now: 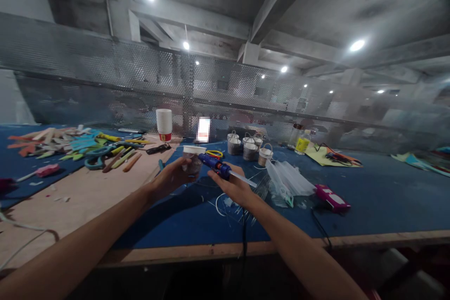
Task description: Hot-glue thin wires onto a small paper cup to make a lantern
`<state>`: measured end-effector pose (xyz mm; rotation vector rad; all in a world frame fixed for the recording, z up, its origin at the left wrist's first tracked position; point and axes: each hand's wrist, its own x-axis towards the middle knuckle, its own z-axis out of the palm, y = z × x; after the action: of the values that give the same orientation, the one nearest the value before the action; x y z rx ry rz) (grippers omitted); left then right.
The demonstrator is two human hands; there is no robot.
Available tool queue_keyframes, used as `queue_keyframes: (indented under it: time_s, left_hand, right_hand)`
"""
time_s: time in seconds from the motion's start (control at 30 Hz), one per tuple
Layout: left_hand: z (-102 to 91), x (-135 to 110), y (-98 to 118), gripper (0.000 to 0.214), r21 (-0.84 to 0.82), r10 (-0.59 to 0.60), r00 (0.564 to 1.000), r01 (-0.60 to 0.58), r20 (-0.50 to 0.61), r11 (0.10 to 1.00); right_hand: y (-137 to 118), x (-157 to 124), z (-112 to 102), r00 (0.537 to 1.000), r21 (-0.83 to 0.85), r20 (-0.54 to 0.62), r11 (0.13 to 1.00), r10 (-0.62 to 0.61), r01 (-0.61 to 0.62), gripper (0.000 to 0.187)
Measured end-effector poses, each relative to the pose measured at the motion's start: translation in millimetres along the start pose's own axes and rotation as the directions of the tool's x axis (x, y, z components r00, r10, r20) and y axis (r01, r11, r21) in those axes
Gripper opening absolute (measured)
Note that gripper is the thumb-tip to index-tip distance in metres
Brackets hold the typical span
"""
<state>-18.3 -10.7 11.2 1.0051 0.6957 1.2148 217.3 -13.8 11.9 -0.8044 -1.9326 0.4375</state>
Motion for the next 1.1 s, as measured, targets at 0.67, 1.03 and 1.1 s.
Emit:
queue_keyframes:
  time_s: [0.67,1.03,1.1]
  left_hand:
    - [11.0,-5,2,0.021,0.053,0.017,0.998,-0.014,-0.061,0.998]
    - [16.6,-9,5,0.021,0.073,0.017,0.997,-0.012,-0.071,0.997]
    - [14.8,-8,4,0.021,0.072,0.013,0.998,-0.008,-0.062,0.997]
  right_hand:
    - [-2,-1,0,0.994,-0.083,-0.053,0.992,-0.099,0.095,0.027]
    - [1,0,1,0.993,-0.105,-0.051,0.989,-0.105,0.100,0.027]
    - [0,0,1,0.994,-0.114,-0.056,0.989,-0.096,0.090,0.028]
